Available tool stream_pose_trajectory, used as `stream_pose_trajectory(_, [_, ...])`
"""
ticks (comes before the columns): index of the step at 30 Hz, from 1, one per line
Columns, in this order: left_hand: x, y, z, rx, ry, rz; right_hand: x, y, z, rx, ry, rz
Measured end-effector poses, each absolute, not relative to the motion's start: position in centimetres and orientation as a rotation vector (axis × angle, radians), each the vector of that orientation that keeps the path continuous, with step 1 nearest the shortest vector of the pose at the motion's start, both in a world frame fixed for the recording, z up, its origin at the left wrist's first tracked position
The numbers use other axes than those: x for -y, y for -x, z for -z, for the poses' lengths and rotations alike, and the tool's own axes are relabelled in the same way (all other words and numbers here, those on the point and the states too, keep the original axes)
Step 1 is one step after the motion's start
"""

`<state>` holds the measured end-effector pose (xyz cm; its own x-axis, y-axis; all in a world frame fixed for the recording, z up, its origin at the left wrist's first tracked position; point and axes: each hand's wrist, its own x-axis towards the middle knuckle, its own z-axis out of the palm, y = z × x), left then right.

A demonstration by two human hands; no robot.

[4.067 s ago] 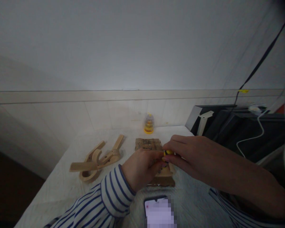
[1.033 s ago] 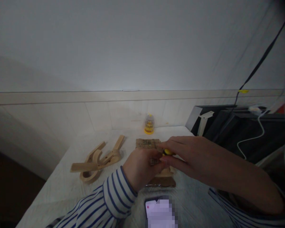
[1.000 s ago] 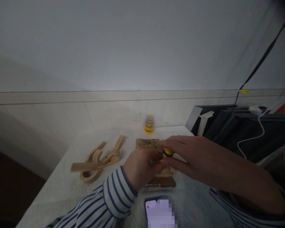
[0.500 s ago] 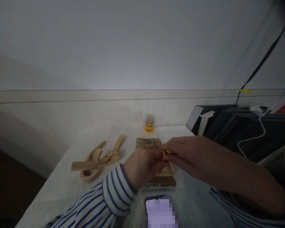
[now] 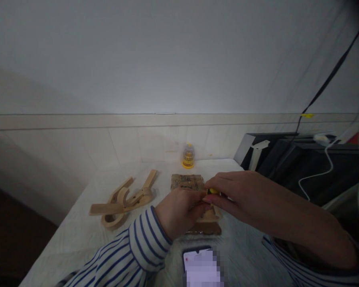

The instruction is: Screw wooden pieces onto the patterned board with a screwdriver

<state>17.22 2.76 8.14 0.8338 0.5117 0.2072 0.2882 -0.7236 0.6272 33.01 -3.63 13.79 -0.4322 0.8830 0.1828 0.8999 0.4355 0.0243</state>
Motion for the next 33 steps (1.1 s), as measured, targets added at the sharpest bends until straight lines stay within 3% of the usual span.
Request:
stream_pose_trajectory(18, [-2.7, -17.5, -7.4, -0.633, -2.346, -0.667, 4.6, -33.8, -14.1, 2.551, 1.377, 0.126])
stream_pose_trajectory(33, [-2.7, -17.6, -7.2, -0.495, -2.429, -0.622, 3.9, -33.4, -13.9, 2.529, 1.622, 0.201])
